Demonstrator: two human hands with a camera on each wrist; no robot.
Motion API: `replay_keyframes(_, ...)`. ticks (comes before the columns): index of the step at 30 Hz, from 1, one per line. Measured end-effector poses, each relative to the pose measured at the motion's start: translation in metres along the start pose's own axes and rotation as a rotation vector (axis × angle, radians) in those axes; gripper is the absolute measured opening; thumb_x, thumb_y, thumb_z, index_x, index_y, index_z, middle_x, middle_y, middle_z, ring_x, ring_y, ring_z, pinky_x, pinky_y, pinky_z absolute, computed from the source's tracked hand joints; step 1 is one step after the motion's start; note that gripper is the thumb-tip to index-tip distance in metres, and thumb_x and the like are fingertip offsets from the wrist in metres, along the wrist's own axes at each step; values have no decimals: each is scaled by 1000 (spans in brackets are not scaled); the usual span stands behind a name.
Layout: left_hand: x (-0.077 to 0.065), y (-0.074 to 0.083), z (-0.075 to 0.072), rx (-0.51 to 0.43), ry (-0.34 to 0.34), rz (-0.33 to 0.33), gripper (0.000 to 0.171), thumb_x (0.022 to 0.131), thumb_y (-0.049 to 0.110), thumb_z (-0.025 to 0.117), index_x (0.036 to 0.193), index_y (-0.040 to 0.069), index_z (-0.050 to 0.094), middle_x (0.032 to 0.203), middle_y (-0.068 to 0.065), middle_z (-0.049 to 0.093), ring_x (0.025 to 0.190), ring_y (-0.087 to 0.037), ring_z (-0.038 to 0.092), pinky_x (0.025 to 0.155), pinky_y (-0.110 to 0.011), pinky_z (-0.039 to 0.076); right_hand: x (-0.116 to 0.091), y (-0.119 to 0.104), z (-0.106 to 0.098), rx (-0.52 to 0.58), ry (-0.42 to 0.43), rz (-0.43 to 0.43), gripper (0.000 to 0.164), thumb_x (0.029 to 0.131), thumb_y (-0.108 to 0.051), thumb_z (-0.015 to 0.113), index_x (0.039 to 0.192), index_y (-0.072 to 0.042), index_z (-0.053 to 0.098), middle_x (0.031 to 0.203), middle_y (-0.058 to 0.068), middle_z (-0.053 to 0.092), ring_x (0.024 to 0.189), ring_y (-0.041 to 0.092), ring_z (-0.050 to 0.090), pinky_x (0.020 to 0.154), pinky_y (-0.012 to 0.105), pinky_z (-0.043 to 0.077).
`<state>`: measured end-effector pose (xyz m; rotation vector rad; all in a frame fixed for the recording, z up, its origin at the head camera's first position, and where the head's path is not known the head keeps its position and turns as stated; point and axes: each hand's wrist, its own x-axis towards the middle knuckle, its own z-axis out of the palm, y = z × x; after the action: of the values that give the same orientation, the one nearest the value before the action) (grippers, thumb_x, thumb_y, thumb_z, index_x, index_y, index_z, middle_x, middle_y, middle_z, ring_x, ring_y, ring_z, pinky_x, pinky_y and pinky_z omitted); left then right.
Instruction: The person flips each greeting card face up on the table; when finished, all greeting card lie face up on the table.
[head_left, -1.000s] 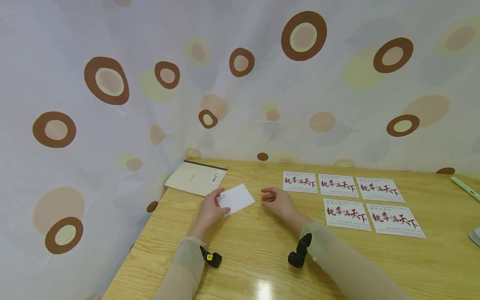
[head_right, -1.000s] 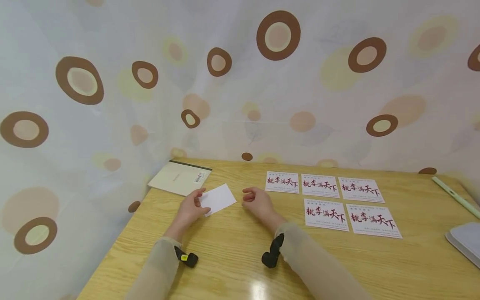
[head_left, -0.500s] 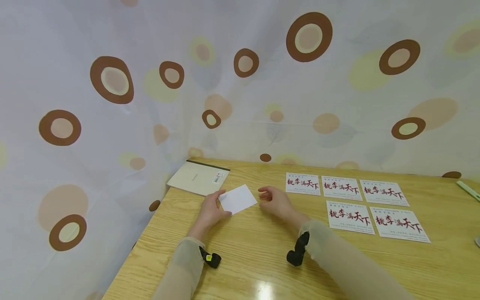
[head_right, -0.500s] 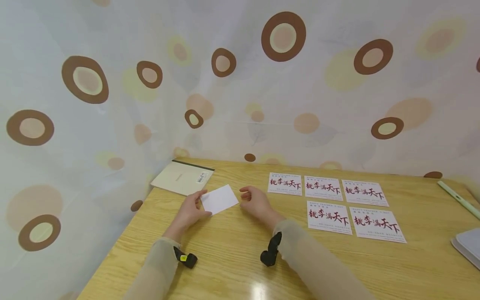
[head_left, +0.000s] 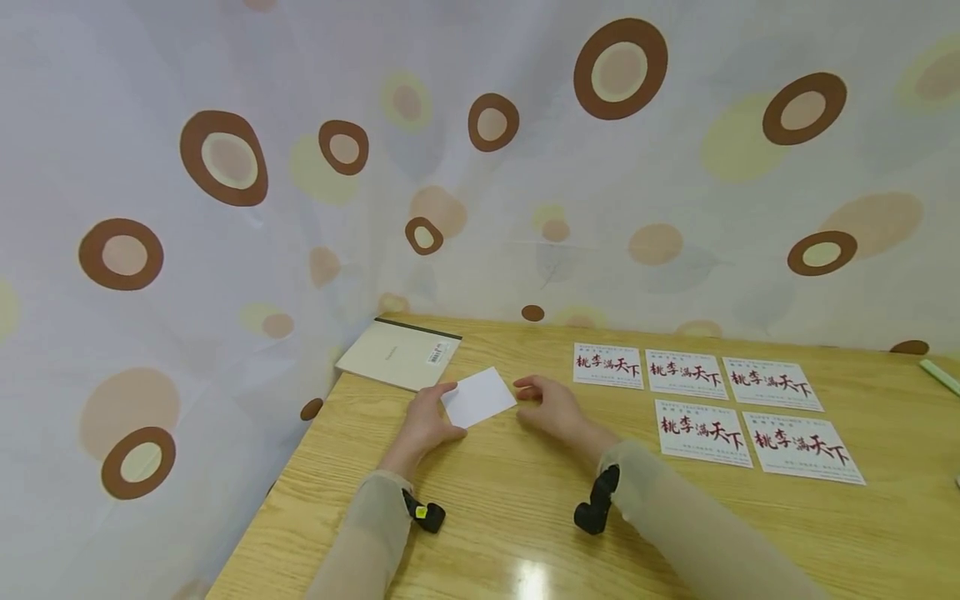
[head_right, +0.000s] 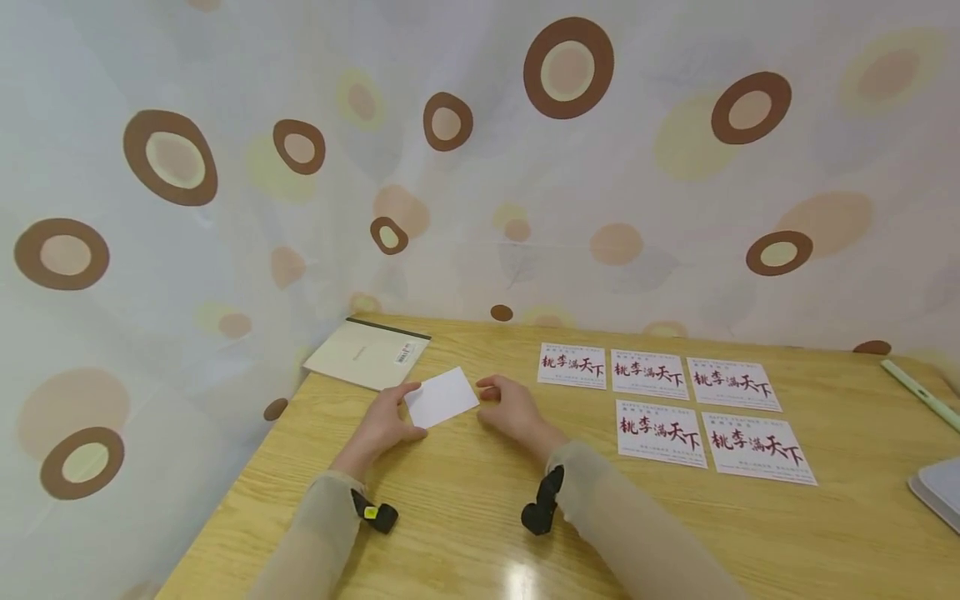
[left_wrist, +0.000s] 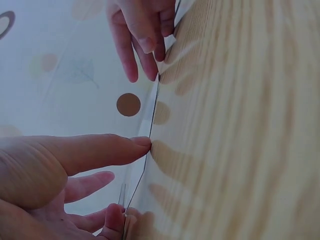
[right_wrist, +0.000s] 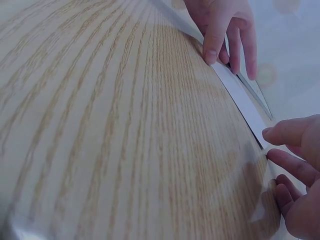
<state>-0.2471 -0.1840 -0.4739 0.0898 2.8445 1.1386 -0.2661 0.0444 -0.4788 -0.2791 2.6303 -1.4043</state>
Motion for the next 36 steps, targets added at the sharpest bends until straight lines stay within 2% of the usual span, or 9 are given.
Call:
replay_keyframes(10,1,2,2,5,-8,1,78,69,3,87,139,1,53,142,-24,49,134,-43,42,114,-53,34,-4,-2,0,15,-14,-14,45,84,0,71,128,-2,61,113,13,73,119,31,60,105,47,44)
replay_keyframes(25,1,2,5,-28,-5,-11,75,71,2,86,139,0,53,141,-26,48,134,-42,42,114,-52,35,-3,0,1,76,50,17,48,80,5,71,126,-5,63,105,10,74,115,28,60,105,46,43)
replay_keyframes(36,0,5,3,-60,-20,-32,76,72,4,86,140,1,52,142,-24,49,134,-41,44,113,-52,36,-4,2,0,84,93,-17,43,79,4,73,121,-4,67,100,11,76,108,28,64,101,45,46)
